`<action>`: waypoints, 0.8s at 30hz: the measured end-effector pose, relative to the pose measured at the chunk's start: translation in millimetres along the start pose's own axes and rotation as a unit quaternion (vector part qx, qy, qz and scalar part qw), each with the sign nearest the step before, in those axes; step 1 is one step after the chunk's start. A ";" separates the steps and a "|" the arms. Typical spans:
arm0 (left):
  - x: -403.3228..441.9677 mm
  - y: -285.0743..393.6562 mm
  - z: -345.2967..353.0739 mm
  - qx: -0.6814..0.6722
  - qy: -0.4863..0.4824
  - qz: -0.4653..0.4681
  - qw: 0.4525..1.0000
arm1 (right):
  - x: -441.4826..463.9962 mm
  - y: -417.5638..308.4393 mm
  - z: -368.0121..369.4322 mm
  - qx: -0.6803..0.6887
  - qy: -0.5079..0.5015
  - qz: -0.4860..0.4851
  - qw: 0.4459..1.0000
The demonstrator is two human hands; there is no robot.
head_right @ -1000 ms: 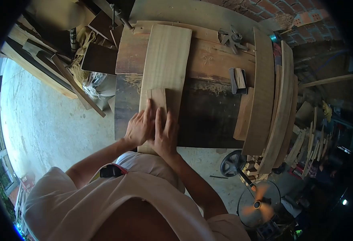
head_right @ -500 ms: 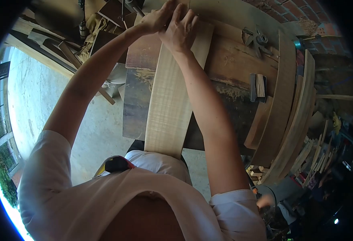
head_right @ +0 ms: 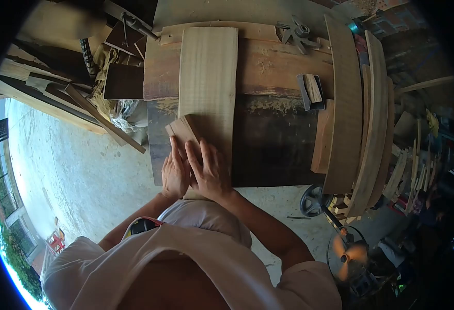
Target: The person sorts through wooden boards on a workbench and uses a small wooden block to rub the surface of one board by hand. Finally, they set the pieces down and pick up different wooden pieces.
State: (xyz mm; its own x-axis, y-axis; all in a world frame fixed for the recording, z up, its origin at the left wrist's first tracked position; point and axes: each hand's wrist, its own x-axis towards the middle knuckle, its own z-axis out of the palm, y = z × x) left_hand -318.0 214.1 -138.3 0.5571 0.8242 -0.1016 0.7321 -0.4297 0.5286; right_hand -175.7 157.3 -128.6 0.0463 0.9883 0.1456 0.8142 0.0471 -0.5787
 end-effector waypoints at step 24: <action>6.6 21.8 -0.8 0.015 -0.030 0.090 0.995 | -27.0 0.7 -8.8 -0.014 0.029 0.049 0.998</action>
State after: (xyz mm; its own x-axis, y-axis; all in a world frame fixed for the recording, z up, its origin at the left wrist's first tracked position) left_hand -298.6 210.5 -126.8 0.7018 0.7100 -0.0574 0.6294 -0.5804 0.5167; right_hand -171.3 129.4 -125.8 0.1599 0.9777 0.1359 0.8195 -0.0547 -0.5705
